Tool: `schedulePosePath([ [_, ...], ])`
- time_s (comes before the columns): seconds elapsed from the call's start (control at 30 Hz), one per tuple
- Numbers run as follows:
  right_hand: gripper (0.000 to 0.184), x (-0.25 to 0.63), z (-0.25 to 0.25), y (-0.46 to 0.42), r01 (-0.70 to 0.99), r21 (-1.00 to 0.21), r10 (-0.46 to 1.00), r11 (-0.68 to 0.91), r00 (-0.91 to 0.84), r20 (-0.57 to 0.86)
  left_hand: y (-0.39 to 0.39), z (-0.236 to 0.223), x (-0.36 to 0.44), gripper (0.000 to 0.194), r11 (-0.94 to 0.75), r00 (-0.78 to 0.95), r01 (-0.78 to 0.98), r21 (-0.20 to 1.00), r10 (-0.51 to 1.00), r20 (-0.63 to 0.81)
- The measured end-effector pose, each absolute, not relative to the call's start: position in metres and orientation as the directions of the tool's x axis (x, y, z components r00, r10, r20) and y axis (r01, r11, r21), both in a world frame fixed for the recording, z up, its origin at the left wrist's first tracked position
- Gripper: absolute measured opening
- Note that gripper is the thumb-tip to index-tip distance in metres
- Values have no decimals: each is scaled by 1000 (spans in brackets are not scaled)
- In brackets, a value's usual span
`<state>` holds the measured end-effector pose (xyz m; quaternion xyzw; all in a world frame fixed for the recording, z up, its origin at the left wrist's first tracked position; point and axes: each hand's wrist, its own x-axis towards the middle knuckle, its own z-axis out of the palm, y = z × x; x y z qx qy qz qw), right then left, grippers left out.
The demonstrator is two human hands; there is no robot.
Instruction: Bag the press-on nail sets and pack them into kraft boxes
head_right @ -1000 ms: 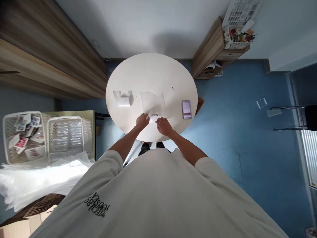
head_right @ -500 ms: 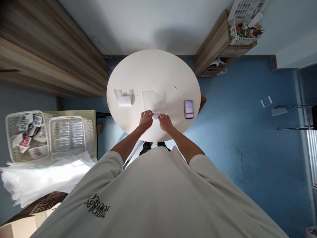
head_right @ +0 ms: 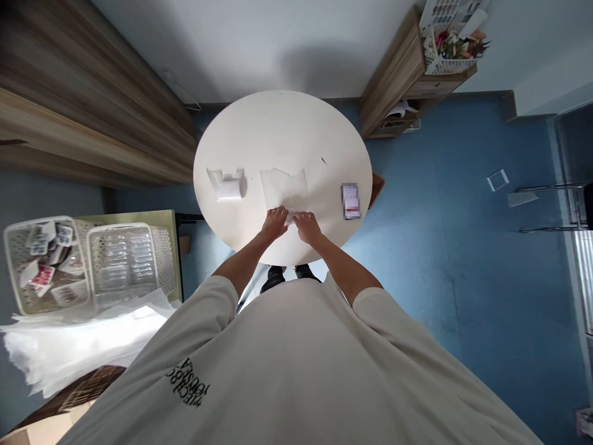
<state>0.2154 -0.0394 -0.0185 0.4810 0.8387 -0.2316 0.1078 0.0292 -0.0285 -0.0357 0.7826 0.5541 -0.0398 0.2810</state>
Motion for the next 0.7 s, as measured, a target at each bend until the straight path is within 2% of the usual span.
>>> schedulePosePath([
  [0.2,48,219,-15,-40,843,-281,768,459,-536,-352,-30,-30,27,55,-211,384,891,401,822,-420],
  [0.53,40,215,-5,-56,771,-328,705,546,-634,-317,-64,-13,16,50,-181,401,878,443,782,-477],
  [0.7,38,212,-5,-47,791,-319,727,522,-608,-320,-63,-15,14,43,-95,318,898,430,815,-485],
])
